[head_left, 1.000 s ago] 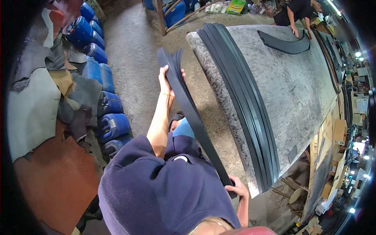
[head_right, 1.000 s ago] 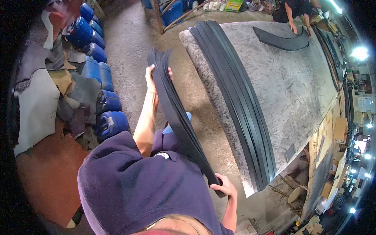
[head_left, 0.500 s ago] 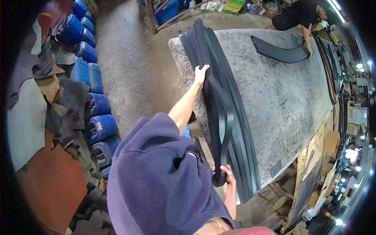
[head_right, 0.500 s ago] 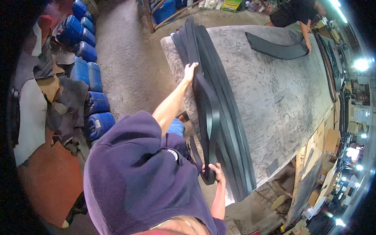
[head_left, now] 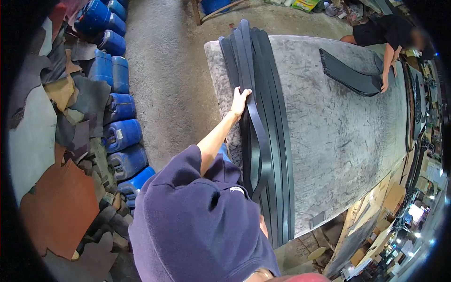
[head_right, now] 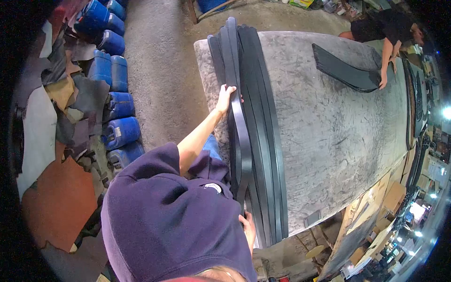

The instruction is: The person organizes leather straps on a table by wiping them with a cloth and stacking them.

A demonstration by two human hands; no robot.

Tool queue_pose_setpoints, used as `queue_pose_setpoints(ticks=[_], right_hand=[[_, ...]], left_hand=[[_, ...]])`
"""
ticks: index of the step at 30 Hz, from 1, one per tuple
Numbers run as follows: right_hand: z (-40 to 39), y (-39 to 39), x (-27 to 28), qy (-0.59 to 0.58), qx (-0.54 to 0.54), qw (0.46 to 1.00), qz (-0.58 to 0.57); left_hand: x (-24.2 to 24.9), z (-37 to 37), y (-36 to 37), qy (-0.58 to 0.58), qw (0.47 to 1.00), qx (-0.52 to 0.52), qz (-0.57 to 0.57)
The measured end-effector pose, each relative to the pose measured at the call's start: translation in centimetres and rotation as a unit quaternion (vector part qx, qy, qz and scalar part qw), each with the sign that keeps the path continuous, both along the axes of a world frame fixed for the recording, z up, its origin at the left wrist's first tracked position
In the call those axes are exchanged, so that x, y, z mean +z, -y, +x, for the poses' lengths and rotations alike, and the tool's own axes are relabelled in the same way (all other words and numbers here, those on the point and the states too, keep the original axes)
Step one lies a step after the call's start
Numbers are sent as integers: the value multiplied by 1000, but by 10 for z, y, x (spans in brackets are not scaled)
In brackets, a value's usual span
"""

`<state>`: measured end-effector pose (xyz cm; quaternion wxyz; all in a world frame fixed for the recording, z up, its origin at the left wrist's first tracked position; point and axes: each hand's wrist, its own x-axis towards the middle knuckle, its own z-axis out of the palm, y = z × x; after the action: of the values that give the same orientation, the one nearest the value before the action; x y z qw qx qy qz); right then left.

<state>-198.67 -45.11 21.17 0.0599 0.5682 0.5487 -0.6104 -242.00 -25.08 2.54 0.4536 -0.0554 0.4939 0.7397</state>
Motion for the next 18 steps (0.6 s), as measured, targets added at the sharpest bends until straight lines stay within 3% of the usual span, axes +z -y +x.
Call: queue_pose_setpoints(ticks=[2,5,8,9,10,12,13,14,18], right_hand=[[9,0,2,-17,64,997,50],[10,-4,24,7,95,992,81],[-1,-8,63,19,104,989,107],[-10,-17,86,-23,21,997,65],[-15,-32,96,-30,-62,997,-30],[-12,-71,107,9,-242,939,-245],[11,-81,98,-41,-199,937,-283],[23,-87,100,-78,-224,921,-309],[50,-122,107,-81,-157,940,-293]], left_hand=[[3,1,0,-16,1000,-3,-21],[-40,0,-10,-80,993,1,-82],[22,-4,-13,-158,974,-67,-148],[14,-7,-16,-232,951,-111,-170],[10,-12,-19,-234,951,-114,-167],[9,-18,-28,-95,948,-240,-186],[37,-16,-30,-130,932,-264,-209],[41,-17,-34,-134,932,-267,-204],[70,-20,-47,-287,792,-404,-356]])
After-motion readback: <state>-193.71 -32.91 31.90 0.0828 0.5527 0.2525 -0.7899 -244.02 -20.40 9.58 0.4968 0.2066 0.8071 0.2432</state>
